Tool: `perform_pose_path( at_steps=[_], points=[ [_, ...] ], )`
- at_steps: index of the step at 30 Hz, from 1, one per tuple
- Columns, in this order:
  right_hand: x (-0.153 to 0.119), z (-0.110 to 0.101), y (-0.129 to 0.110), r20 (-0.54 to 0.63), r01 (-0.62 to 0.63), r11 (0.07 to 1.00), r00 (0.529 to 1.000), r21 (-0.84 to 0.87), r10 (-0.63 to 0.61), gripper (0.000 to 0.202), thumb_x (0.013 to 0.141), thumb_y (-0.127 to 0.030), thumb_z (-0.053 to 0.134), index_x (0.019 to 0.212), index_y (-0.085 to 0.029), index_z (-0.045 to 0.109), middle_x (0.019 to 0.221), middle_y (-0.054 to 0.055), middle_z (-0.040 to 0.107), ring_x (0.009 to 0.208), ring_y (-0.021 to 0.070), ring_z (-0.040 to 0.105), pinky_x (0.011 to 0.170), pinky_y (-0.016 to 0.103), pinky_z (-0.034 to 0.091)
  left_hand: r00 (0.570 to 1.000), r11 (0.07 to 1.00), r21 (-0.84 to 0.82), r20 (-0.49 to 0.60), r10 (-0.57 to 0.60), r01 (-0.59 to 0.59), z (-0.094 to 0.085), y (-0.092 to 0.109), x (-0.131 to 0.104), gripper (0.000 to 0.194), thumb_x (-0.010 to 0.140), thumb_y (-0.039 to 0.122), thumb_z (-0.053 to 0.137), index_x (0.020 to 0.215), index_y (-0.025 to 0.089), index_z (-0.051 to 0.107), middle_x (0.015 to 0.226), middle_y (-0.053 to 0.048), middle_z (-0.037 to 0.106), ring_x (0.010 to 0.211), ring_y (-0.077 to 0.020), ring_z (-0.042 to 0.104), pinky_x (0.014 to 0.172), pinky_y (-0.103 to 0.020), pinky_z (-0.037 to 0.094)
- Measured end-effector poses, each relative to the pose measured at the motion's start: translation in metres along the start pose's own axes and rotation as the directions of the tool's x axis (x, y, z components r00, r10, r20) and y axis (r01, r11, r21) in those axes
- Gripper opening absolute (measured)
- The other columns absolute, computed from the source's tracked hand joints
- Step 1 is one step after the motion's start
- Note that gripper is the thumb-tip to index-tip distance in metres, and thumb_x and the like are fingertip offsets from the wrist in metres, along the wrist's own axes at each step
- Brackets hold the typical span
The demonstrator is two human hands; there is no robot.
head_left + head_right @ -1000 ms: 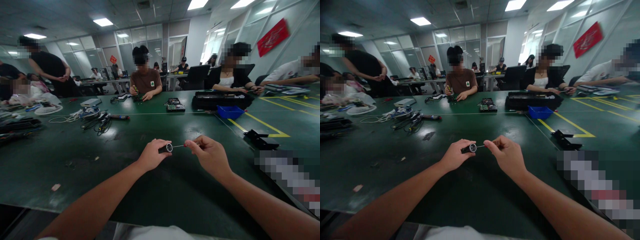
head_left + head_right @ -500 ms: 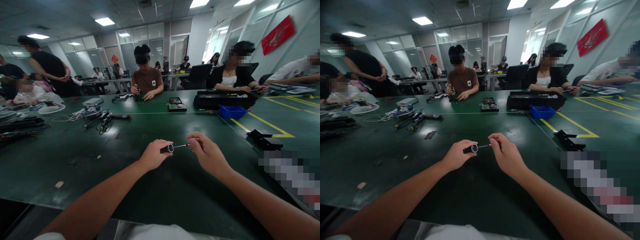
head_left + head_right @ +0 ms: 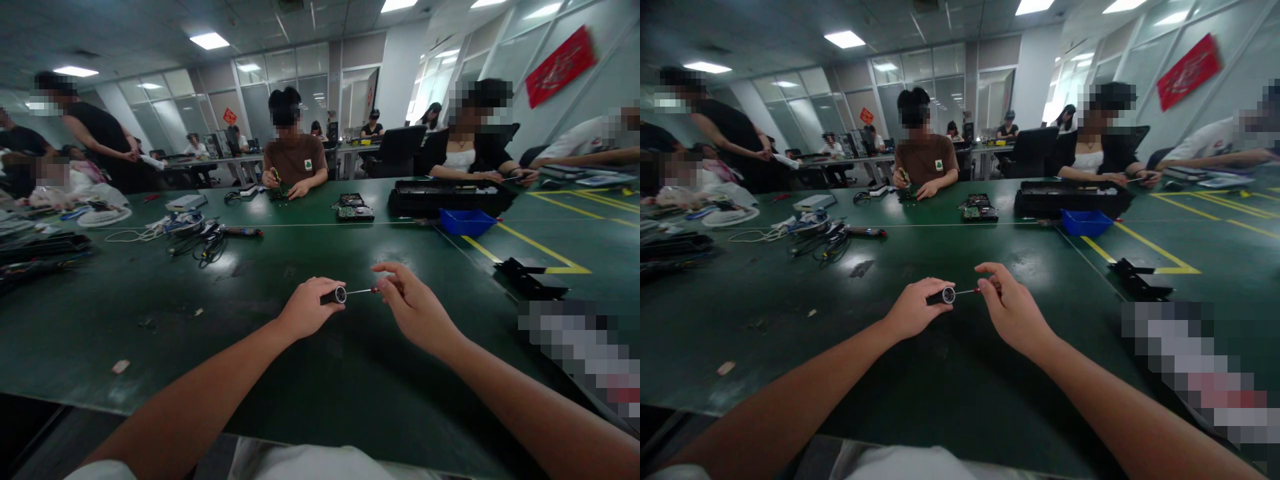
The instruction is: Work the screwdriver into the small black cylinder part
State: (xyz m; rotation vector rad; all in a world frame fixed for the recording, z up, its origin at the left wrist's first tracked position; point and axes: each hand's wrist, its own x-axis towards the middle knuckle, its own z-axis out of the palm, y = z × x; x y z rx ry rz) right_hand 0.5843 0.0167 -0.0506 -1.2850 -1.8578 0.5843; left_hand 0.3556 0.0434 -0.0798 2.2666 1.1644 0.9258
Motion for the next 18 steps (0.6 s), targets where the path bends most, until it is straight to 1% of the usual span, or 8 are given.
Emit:
perform_pose_path(
  at_steps=[3, 5, 7, 9, 11, 14, 16, 18],
  points=[
    [0.0001, 0.0011, 0.0012, 0.01, 0.012, 1.0, 1.0, 0.027, -0.012, 0.032, 0.098, -0.038, 0.046, 0.126, -0.023, 0.053, 0.087, 0.005, 0.066, 0.077, 0.0217, 0.064, 0.068, 0.035, 0.05, 1.0, 1.0, -0.008, -0.008, -0.011, 0.011, -0.0012, 0.0, 0.0, 0.036, 0.082, 0.019, 0.076, 0.118, 0.022, 0.071, 0.12, -0.004, 0.07, 0.112, -0.0221, 0.063, 0.103, -0.038, 0.045],
    [0.001, 0.0014, 0.0019, 0.018, -0.013, 0.999, 1.0, 0.042, 0.013, 0.03, 0.1, -0.041, 0.044, 0.12, -0.024, 0.057, 0.087, 0.005, 0.067, 0.076, 0.0213, 0.063, 0.065, 0.034, 0.049, 1.0, 1.0, 0.002, -0.006, -0.017, 0.017, -0.0016, 0.0011, -0.0002, 0.037, 0.082, 0.019, 0.077, 0.118, 0.022, 0.071, 0.12, -0.004, 0.071, 0.112, -0.0223, 0.063, 0.102, -0.038, 0.046],
    [0.002, 0.0011, 0.0021, 0.015, -0.031, 0.999, 0.999, 0.021, 0.031, 0.033, 0.101, -0.046, 0.04, 0.109, -0.023, 0.062, 0.085, 0.004, 0.067, 0.071, 0.0204, 0.063, 0.063, 0.034, 0.048, 1.0, 1.0, 0.015, 0.003, -0.017, 0.017, -0.0013, 0.0024, -0.0005, 0.039, 0.08, 0.018, 0.078, 0.118, 0.022, 0.071, 0.119, -0.004, 0.071, 0.111, -0.0228, 0.063, 0.101, -0.039, 0.046],
    [0.0023, 0.0005, 0.0017, 0.017, -0.037, 0.999, 0.999, -0.013, 0.037, 0.035, 0.101, -0.046, 0.038, 0.105, -0.023, 0.064, 0.082, 0.004, 0.067, 0.067, 0.0197, 0.061, 0.062, 0.034, 0.047, 1.0, 0.999, 0.029, 0.012, -0.015, 0.015, -0.0007, 0.0033, -0.0007, 0.04, 0.079, 0.018, 0.078, 0.119, 0.023, 0.071, 0.119, -0.004, 0.071, 0.11, -0.0232, 0.063, 0.101, -0.04, 0.045],
    [0.0017, 0.0, 0.0011, 0.022, -0.027, 1.0, 0.999, -0.016, 0.027, 0.032, 0.101, -0.042, 0.04, 0.112, -0.023, 0.063, 0.082, 0.004, 0.067, 0.069, 0.0202, 0.062, 0.063, 0.035, 0.047, 1.0, 0.999, 0.039, 0.016, -0.02, 0.019, -0.0005, 0.0037, -0.0006, 0.041, 0.079, 0.017, 0.079, 0.119, 0.022, 0.071, 0.119, -0.004, 0.071, 0.11, -0.0234, 0.063, 0.1, -0.04, 0.045],
    [0.0004, 0.0002, 0.0012, 0.018, 0.006, 1.0, 1.0, 0.018, -0.006, 0.031, 0.099, -0.037, 0.044, 0.124, -0.022, 0.056, 0.085, 0.004, 0.066, 0.075, 0.021, 0.063, 0.068, 0.035, 0.049, 1.0, 0.999, 0.034, 0.004, -0.026, 0.026, -0.0019, 0.0043, -0.0003, 0.038, 0.081, 0.018, 0.077, 0.118, 0.022, 0.071, 0.119, -0.004, 0.071, 0.11, -0.0231, 0.063, 0.1, -0.039, 0.046],
    [0.0003, 0.0005, 0.0019, 0.017, 0.003, 0.999, 1.0, 0.042, -0.004, 0.032, 0.099, -0.037, 0.045, 0.125, -0.023, 0.054, 0.085, 0.004, 0.065, 0.077, 0.0212, 0.063, 0.068, 0.035, 0.049, 0.999, 0.999, 0.026, -0.002, -0.038, 0.038, -0.0032, 0.0052, -0.0002, 0.036, 0.081, 0.019, 0.076, 0.117, 0.022, 0.071, 0.12, -0.004, 0.071, 0.111, -0.0232, 0.062, 0.1, -0.039, 0.046],
    [0.0009, 0.0006, 0.0026, 0.021, -0.029, 0.998, 0.999, 0.053, 0.028, 0.031, 0.1, -0.041, 0.043, 0.122, -0.023, 0.057, 0.085, 0.004, 0.066, 0.076, 0.0213, 0.063, 0.065, 0.034, 0.049, 0.999, 0.999, 0.028, 0.006, -0.046, 0.046, -0.0039, 0.0066, -0.0003, 0.035, 0.082, 0.019, 0.076, 0.117, 0.021, 0.071, 0.12, -0.004, 0.071, 0.111, -0.0233, 0.062, 0.1, -0.039, 0.046]
  ],
)
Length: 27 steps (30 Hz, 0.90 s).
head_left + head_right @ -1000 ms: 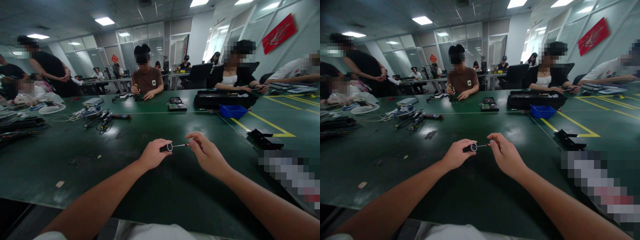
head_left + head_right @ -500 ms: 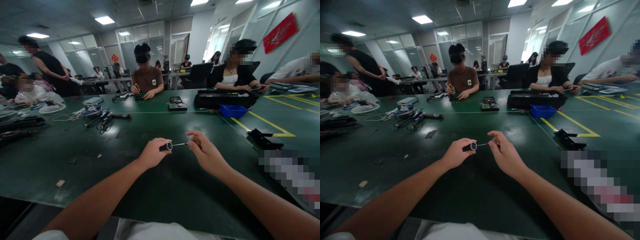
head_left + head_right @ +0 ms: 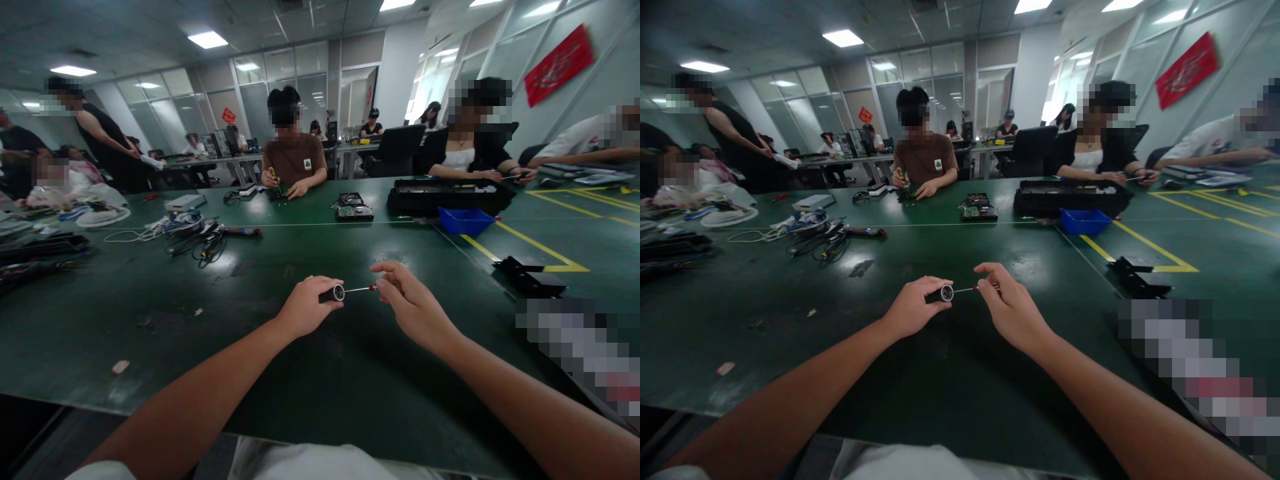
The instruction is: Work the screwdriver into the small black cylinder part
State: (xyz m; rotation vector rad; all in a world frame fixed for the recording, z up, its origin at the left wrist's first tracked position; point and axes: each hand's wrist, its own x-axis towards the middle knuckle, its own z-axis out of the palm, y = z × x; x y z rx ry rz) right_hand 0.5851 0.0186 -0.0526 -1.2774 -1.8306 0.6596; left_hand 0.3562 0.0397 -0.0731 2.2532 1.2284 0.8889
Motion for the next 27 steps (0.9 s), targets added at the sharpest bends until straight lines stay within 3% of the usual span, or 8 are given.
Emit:
perform_pose_path(
  at_steps=[4, 11, 18, 23, 27],
  points=[
    [0.0011, -0.0007, -0.0011, -0.008, -0.037, 0.998, 0.999, -0.049, 0.037, 0.035, 0.101, -0.045, 0.037, 0.112, -0.023, 0.063, 0.081, 0.004, 0.067, 0.066, 0.0199, 0.062, 0.061, 0.034, 0.047, 1.0, 1.0, 0.021, 0.018, 0.017, -0.017, 0.0012, 0.0011, -0.0007, 0.039, 0.081, 0.019, 0.077, 0.119, 0.022, 0.07, 0.12, -0.004, 0.071, 0.11, -0.0239, 0.062, 0.1, -0.041, 0.045],
    [-0.0014, 0.0005, -0.0019, 0.001, 0.043, 0.999, 0.999, -0.008, -0.043, 0.03, 0.098, -0.035, 0.044, 0.123, -0.023, 0.056, 0.084, 0.004, 0.066, 0.077, 0.0221, 0.064, 0.067, 0.035, 0.049, 1.0, 1.0, 0.01, -0.014, 0.02, -0.02, 0.0014, -0.0037, 0.0004, 0.038, 0.081, 0.02, 0.076, 0.118, 0.023, 0.071, 0.12, -0.005, 0.071, 0.11, -0.0231, 0.063, 0.099, -0.039, 0.046],
    [0.001, 0.0007, 0.0024, -0.036, -0.074, 0.997, 0.997, 0.011, 0.075, 0.036, 0.101, -0.046, 0.038, 0.122, -0.023, 0.056, 0.082, 0.004, 0.066, 0.07, 0.021, 0.063, 0.061, 0.034, 0.049, 1.0, 1.0, 0.014, 0.011, 0.024, -0.024, 0.0021, -0.0016, -0.0002, 0.038, 0.081, 0.02, 0.077, 0.118, 0.021, 0.071, 0.119, -0.005, 0.071, 0.111, -0.0234, 0.063, 0.103, -0.041, 0.043],
    [-0.0017, 0.0018, 0.0025, -0.029, -0.019, 0.998, 0.999, 0.065, 0.021, 0.029, 0.099, -0.039, 0.044, 0.124, -0.024, 0.048, 0.085, 0.003, 0.063, 0.078, 0.0216, 0.063, 0.07, 0.037, 0.051, 1.0, 1.0, 0.007, -0.001, 0.024, -0.024, 0.0007, -0.0026, -0.0005, 0.036, 0.082, 0.021, 0.076, 0.118, 0.022, 0.071, 0.119, -0.005, 0.071, 0.11, -0.0234, 0.063, 0.1, -0.04, 0.045],
    [-0.0035, 0.0044, -0.0012, -0.049, 0.004, 0.983, 0.999, 0.184, 0.005, 0.023, 0.095, -0.039, 0.053, 0.111, -0.023, 0.052, 0.087, 0.003, 0.063, 0.079, 0.0206, 0.063, 0.073, 0.037, 0.052, 1.0, 1.0, 0.011, -0.01, 0.029, -0.028, 0.0009, -0.0029, -0.0002, 0.035, 0.082, 0.021, 0.077, 0.116, 0.022, 0.071, 0.118, -0.005, 0.071, 0.109, -0.0236, 0.063, 0.099, -0.04, 0.046]
  ],
)
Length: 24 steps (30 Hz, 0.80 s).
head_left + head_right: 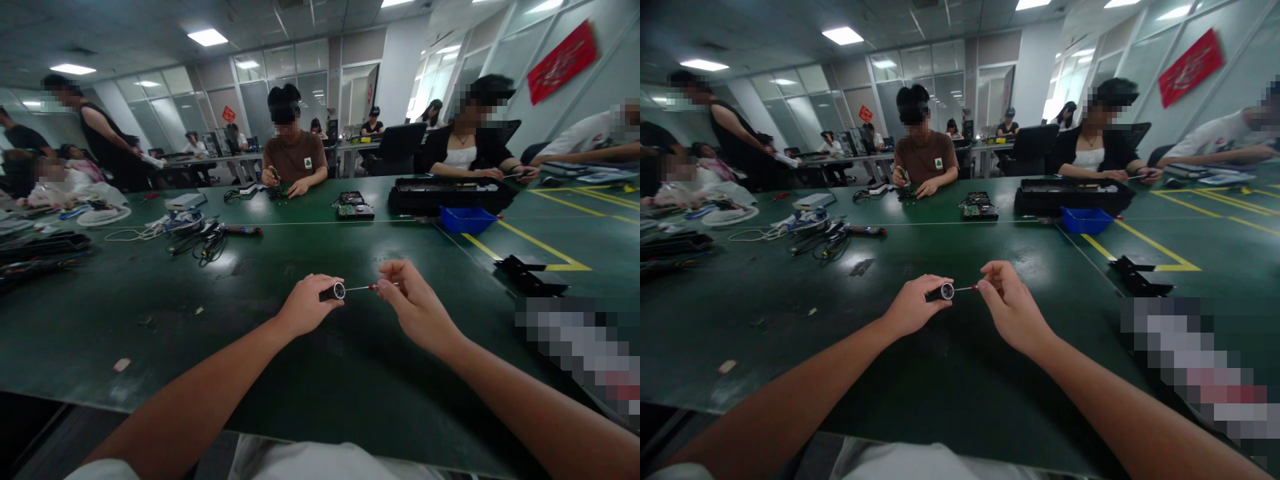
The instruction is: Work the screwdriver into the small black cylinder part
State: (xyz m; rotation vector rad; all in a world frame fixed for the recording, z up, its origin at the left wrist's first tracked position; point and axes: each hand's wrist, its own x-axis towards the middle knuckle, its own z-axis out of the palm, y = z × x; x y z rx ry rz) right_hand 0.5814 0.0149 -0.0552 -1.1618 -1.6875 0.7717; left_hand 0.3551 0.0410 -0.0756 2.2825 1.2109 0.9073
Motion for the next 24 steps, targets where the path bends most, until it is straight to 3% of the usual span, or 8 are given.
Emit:
perform_pose_path(
  at_steps=[3, 6, 8, 16, 24],
  points=[
    [0.004, 0.001, -0.001, -0.051, -0.067, 0.979, 0.996, 0.192, 0.079, 0.023, 0.095, -0.045, 0.054, 0.096, -0.022, 0.057, 0.084, 0.004, 0.064, 0.077, 0.0203, 0.064, 0.074, 0.038, 0.054, 0.999, 0.999, -0.004, 0.002, 0.036, -0.036, 0.0, 0.003, 0.0, 0.038, 0.083, 0.022, 0.076, 0.12, 0.024, 0.069, 0.121, -0.005, 0.071, 0.112, -0.0234, 0.063, 0.107, -0.044, 0.042],
    [0.01, 0.001, 0.005, -0.099, -0.167, 0.909, 0.97, 0.383, 0.22, 0.028, 0.095, -0.05, 0.049, 0.087, -0.023, 0.055, 0.077, 0.004, 0.061, 0.07, 0.0206, 0.063, 0.07, 0.04, 0.057, 0.999, 0.999, 0.02, -0.021, 0.039, -0.039, -0.002, 0.006, 0.0, 0.04, 0.085, 0.02, 0.073, 0.125, 0.027, 0.067, 0.126, -0.004, 0.068, 0.118, -0.023, 0.061, 0.119, -0.053, 0.025],
    [0.012, 0.001, 0.01, -0.141, -0.177, 0.894, 0.957, 0.411, 0.254, 0.026, 0.094, -0.049, 0.053, 0.088, -0.024, 0.057, 0.077, 0.003, 0.061, 0.07, 0.0204, 0.063, 0.07, 0.039, 0.058, 1.0, 0.999, 0.033, -0.028, 0.0, 0.0, -0.003, 0.007, 0.0, 0.041, 0.085, 0.019, 0.073, 0.124, 0.027, 0.067, 0.127, -0.004, 0.068, 0.12, -0.0235, 0.06, 0.12, -0.055, 0.021],
    [0.003, 0.005, 0.006, -0.199, -0.03, 0.988, 0.978, 0.153, 0.061, 0.025, 0.099, -0.046, 0.049, 0.095, -0.022, 0.056, 0.084, 0.004, 0.064, 0.076, 0.0189, 0.062, 0.075, 0.037, 0.053, 0.999, 0.999, 0.037, 0.027, -0.041, 0.04, 0.0, 0.004, 0.0, 0.041, 0.084, 0.021, 0.073, 0.125, 0.026, 0.067, 0.125, -0.006, 0.068, 0.12, -0.0255, 0.059, 0.119, -0.059, 0.02],
    [0.001, 0.004, 0.001, -0.123, 0.018, 0.998, 0.992, -0.059, -0.025, 0.022, 0.101, -0.042, 0.044, 0.095, -0.023, 0.055, 0.08, 0.003, 0.064, 0.074, 0.0192, 0.062, 0.071, 0.035, 0.049, 0.998, 0.998, 0.046, 0.059, -0.035, 0.032, 0.003, 0.003, -0.001, 0.044, 0.084, 0.022, 0.073, 0.126, 0.026, 0.067, 0.123, -0.007, 0.068, 0.119, -0.0258, 0.059, 0.12, -0.06, 0.018]
  ],
)
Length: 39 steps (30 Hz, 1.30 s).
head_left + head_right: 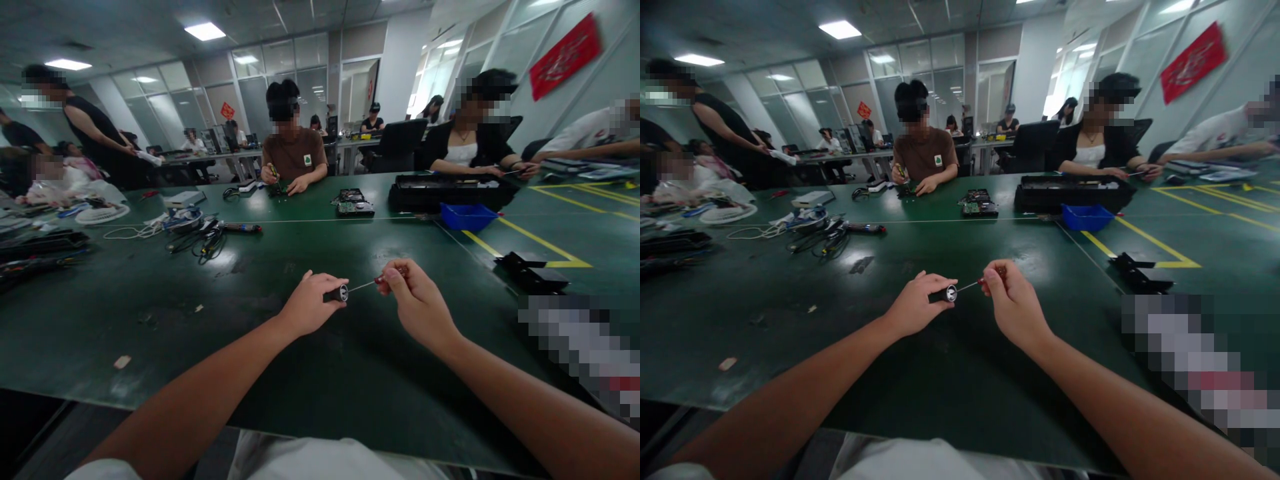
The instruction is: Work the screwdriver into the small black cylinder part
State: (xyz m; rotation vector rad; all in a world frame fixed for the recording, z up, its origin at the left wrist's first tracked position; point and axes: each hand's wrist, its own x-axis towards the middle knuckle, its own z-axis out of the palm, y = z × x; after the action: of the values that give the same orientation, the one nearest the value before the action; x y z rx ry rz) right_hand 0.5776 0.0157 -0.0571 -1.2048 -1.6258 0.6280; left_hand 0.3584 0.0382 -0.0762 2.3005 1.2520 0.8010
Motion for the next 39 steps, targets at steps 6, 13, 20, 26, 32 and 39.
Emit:
perform_pose_path(
  at_steps=[6, 13, 20, 26, 32, 39],
  points=[
    [-0.002, -0.002, -0.007, 0.034, 0.068, 0.981, 0.997, -0.182, -0.063, 0.021, 0.1, -0.04, 0.043, 0.093, -0.023, 0.054, 0.078, 0.003, 0.064, 0.071, 0.0204, 0.062, 0.065, 0.034, 0.045, 0.999, 1.0, 0.022, 0.04, -0.008, 0.007, 0.004, 0.001, 0.0, 0.045, 0.083, 0.021, 0.075, 0.126, 0.025, 0.066, 0.122, -0.007, 0.068, 0.118, -0.026, 0.059, 0.119, -0.062, 0.018],
    [0.0, -0.004, -0.008, 0.016, 0.039, 0.967, 0.999, -0.252, -0.036, 0.021, 0.1, -0.039, 0.042, 0.092, -0.024, 0.053, 0.08, 0.005, 0.066, 0.069, 0.0216, 0.062, 0.062, 0.034, 0.043, 1.0, 1.0, -0.01, 0.013, -0.006, 0.006, 0.003, -0.004, -0.001, 0.044, 0.084, 0.023, 0.073, 0.128, 0.023, 0.067, 0.121, -0.006, 0.068, 0.113, -0.0266, 0.061, 0.109, -0.047, 0.04],
    [0.001, -0.002, -0.005, -0.005, 0.038, 0.968, 0.999, -0.247, -0.04, 0.023, 0.1, -0.04, 0.043, 0.093, -0.022, 0.055, 0.077, 0.004, 0.065, 0.067, 0.0197, 0.061, 0.061, 0.032, 0.042, 0.992, 0.993, -0.097, -0.102, -0.07, 0.06, 0.0, -0.001, 0.001, 0.045, 0.083, 0.025, 0.075, 0.127, 0.023, 0.066, 0.12, -0.006, 0.068, 0.111, -0.0237, 0.062, 0.1, -0.038, 0.047],
    [0.001, -0.003, -0.005, 0.002, 0.026, 0.972, 1.0, -0.234, -0.026, 0.023, 0.1, -0.04, 0.043, 0.094, -0.022, 0.056, 0.08, 0.004, 0.065, 0.07, 0.0195, 0.061, 0.061, 0.032, 0.043, 0.97, 0.914, -0.393, -0.164, -0.177, 0.101, 0.003, -0.008, 0.002, 0.04, 0.092, 0.031, 0.06, 0.131, 0.023, 0.057, 0.125, -0.007, 0.065, 0.113, -0.0212, 0.061, 0.1, -0.036, 0.047],
    [0.001, -0.002, -0.005, 0.006, 0.031, 0.976, 1.0, -0.214, -0.03, 0.022, 0.1, -0.04, 0.044, 0.093, -0.022, 0.055, 0.079, 0.003, 0.064, 0.07, 0.0196, 0.06, 0.064, 0.032, 0.044, 0.956, 0.936, -0.267, -0.116, -0.268, 0.23, -0.005, 0.003, 0.0, 0.035, 0.093, 0.046, 0.057, 0.118, 0.021, 0.057, 0.1, -0.003, 0.065, 0.086, -0.0186, 0.061, 0.074, -0.031, 0.048],
    [0.0, -0.003, -0.004, 0.018, 0.016, 0.976, 1.0, -0.217, -0.012, 0.023, 0.1, -0.041, 0.043, 0.096, -0.022, 0.056, 0.079, 0.003, 0.064, 0.069, 0.0192, 0.06, 0.062, 0.032, 0.043, 0.994, 0.989, 0.132, 0.076, -0.083, 0.072, -0.002, 0.01, 0.0, 0.025, 0.089, 0.043, 0.066, 0.101, 0.022, 0.066, 0.102, -0.002, 0.066, 0.093, -0.0206, 0.062, 0.076, -0.033, 0.046]
  ],
)
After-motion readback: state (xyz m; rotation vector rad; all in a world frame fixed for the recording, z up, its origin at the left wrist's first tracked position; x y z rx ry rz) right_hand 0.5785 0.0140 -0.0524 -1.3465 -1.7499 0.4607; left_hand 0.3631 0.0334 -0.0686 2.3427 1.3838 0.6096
